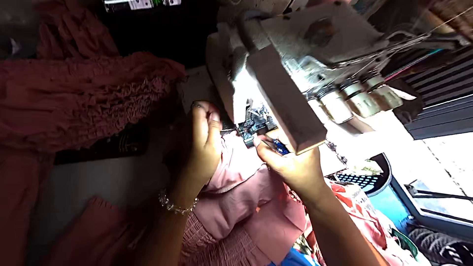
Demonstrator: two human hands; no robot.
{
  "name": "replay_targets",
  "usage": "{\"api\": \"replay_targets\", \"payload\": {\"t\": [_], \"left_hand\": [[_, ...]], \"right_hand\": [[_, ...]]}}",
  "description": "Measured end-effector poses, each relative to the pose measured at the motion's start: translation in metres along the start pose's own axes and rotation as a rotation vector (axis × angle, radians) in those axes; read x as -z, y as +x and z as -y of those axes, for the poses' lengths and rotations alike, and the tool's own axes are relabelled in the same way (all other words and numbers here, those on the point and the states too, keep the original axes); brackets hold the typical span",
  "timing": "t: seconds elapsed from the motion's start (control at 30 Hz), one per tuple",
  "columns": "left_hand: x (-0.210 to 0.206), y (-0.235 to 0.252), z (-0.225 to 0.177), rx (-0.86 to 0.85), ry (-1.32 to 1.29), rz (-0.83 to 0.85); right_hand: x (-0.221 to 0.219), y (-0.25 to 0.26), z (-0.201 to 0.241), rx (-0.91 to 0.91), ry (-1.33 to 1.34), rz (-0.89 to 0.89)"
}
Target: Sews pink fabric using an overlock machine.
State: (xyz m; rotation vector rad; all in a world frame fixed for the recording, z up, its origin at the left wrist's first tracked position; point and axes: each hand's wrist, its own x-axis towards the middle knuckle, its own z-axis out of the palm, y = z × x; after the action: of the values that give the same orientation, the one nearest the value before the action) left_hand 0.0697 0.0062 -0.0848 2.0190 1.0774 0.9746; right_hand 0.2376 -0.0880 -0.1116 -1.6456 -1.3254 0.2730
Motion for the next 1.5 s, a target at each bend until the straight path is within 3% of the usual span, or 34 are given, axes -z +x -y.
{"api": "replay_targets", "payload": {"t": [0.13, 0.37, 0.5, 0.57, 0.67, 0.77, 0.93, 1.07, 1.27, 1.4, 1.5], "left_hand": [[0.008, 0.000, -0.007, -0.153, 0.457, 0.090], [0.032, 0.051, 0.003, -0.092, 0.197, 0.447], [0.055, 0.066, 0.016, -0.013, 0.559, 0.177], [0.062, 0.061, 0.018, -0.056, 0.626, 0.102], [0.042, 0.048, 0.020, -0.169, 0.396, 0.169], [0.025, 0.047, 0.023, -0.146, 0.273, 0.231], [0.024, 0.043, 0.009, -0.365, 0.601, 0.196], [0.021, 0.041, 0.005, -0.402, 0.789, 0.147], [0.024, 0.009, -0.021, -0.335, 0.883, 0.049], [0.004, -0.033, -0.030, -0.386, 0.982, -0.083], [-0.001, -0.037, -0.020, -0.465, 0.833, -0.130]], "right_hand": [[0.000, 0.001, 0.000, 0.015, -0.014, 0.001], [-0.002, 0.002, 0.001, -0.002, -0.024, -0.010], [-0.003, 0.000, -0.002, -0.004, -0.014, -0.015], [-0.004, 0.000, -0.003, 0.004, -0.017, -0.022], [-0.005, 0.000, -0.003, 0.007, -0.023, -0.028], [-0.005, 0.000, -0.002, 0.017, -0.028, -0.032], [-0.005, 0.000, -0.004, 0.037, -0.015, -0.034], [-0.001, -0.002, -0.005, 0.061, 0.016, -0.043], [0.010, -0.012, 0.009, 0.321, 0.028, -0.090], [-0.003, -0.013, 0.008, 0.367, 0.024, -0.025], [-0.010, -0.009, 0.008, 0.380, -0.034, -0.023]]}}
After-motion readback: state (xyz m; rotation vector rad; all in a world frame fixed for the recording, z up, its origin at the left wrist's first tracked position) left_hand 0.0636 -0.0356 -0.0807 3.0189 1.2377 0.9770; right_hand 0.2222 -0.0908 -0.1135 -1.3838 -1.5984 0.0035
